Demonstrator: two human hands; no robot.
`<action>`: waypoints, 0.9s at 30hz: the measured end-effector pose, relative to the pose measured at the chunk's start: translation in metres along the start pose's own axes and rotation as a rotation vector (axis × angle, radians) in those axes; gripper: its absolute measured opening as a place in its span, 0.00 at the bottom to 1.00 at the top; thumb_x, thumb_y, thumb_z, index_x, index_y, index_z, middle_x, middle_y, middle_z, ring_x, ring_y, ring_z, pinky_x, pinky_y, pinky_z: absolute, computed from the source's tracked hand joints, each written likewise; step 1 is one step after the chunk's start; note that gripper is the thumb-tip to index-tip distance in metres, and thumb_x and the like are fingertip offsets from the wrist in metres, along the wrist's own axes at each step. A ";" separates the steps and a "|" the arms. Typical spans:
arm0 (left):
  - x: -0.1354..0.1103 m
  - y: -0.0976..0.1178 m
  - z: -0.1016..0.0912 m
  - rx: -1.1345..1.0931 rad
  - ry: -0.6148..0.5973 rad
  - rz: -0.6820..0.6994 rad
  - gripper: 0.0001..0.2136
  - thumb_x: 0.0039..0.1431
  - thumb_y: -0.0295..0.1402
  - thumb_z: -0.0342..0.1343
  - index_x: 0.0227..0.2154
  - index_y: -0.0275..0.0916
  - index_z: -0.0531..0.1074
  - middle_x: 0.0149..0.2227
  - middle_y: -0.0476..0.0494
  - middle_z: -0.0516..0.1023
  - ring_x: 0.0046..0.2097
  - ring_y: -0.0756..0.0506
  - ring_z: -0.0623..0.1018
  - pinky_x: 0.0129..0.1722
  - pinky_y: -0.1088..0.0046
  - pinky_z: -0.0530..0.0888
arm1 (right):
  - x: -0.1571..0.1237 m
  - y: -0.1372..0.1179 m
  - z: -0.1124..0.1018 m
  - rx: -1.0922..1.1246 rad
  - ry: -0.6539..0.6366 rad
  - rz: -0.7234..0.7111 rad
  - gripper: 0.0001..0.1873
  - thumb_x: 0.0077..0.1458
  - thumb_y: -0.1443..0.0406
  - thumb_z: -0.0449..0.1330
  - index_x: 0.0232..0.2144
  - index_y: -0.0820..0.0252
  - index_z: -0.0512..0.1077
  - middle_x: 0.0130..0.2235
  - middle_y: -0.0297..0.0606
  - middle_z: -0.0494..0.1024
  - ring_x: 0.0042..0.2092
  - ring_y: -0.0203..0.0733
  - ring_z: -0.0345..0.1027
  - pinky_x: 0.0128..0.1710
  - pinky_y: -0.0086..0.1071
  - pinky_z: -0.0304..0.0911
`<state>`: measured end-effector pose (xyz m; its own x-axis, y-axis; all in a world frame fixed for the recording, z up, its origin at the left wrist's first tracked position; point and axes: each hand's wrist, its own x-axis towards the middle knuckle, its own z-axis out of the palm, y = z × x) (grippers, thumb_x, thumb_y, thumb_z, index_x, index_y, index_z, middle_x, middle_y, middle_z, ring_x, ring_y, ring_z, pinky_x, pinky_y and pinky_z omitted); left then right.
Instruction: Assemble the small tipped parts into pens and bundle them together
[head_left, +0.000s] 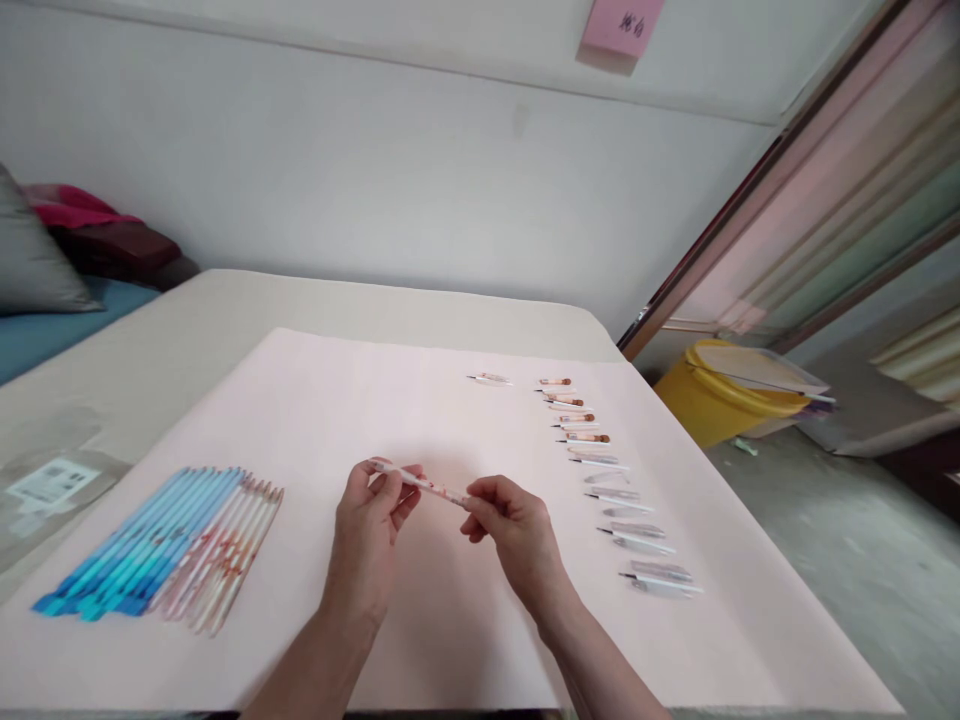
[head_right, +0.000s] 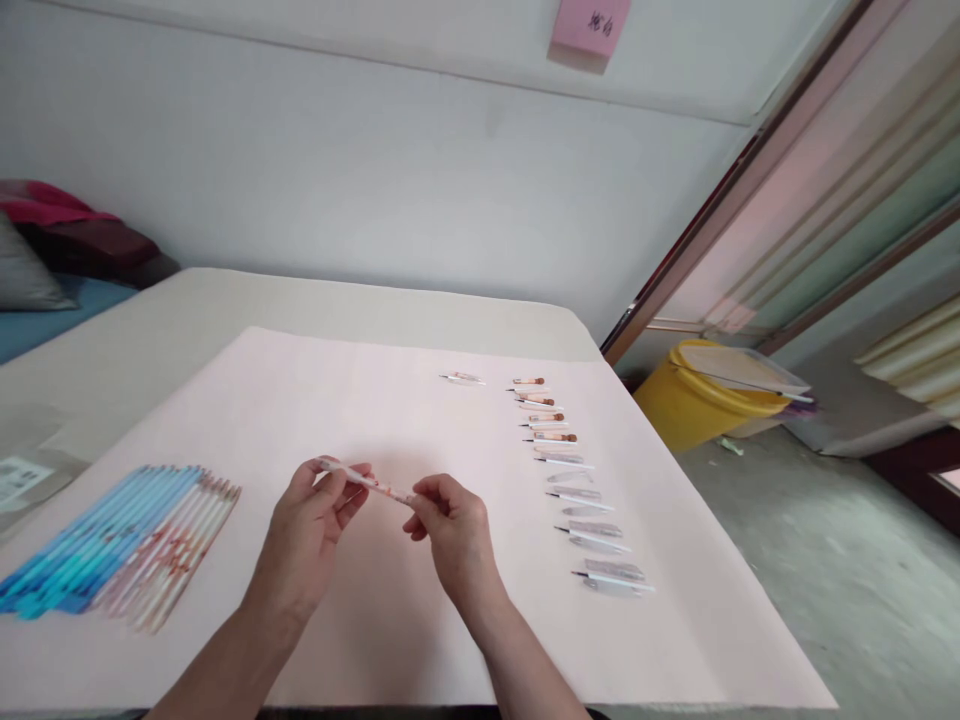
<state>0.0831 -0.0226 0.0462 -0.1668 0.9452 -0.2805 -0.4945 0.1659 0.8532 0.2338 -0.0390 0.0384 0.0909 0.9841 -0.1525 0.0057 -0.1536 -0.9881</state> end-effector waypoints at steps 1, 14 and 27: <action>0.000 0.000 0.000 -0.004 -0.002 0.000 0.11 0.50 0.37 0.58 0.33 0.39 0.66 0.36 0.41 0.78 0.41 0.46 0.76 0.47 0.62 0.68 | 0.000 -0.001 0.000 0.001 0.002 -0.001 0.07 0.49 0.62 0.59 0.29 0.60 0.70 0.19 0.33 0.73 0.23 0.36 0.66 0.25 0.29 0.63; 0.000 0.002 0.003 -0.011 0.014 0.003 0.11 0.50 0.37 0.59 0.33 0.39 0.66 0.36 0.42 0.78 0.42 0.46 0.76 0.47 0.63 0.68 | -0.004 0.001 0.004 -0.175 0.041 -0.101 0.09 0.49 0.64 0.58 0.35 0.58 0.73 0.32 0.38 0.75 0.31 0.39 0.71 0.32 0.32 0.67; 0.005 0.004 -0.003 -0.025 0.040 0.005 0.09 0.48 0.35 0.60 0.29 0.39 0.68 0.34 0.48 0.73 0.39 0.50 0.73 0.44 0.70 0.69 | -0.009 0.001 0.008 -0.191 -0.020 -0.086 0.08 0.54 0.61 0.54 0.31 0.58 0.72 0.20 0.30 0.69 0.21 0.33 0.65 0.21 0.26 0.62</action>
<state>0.0778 -0.0183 0.0469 -0.2031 0.9340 -0.2941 -0.5143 0.1539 0.8437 0.2254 -0.0469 0.0388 0.0620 0.9956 -0.0699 0.2018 -0.0811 -0.9761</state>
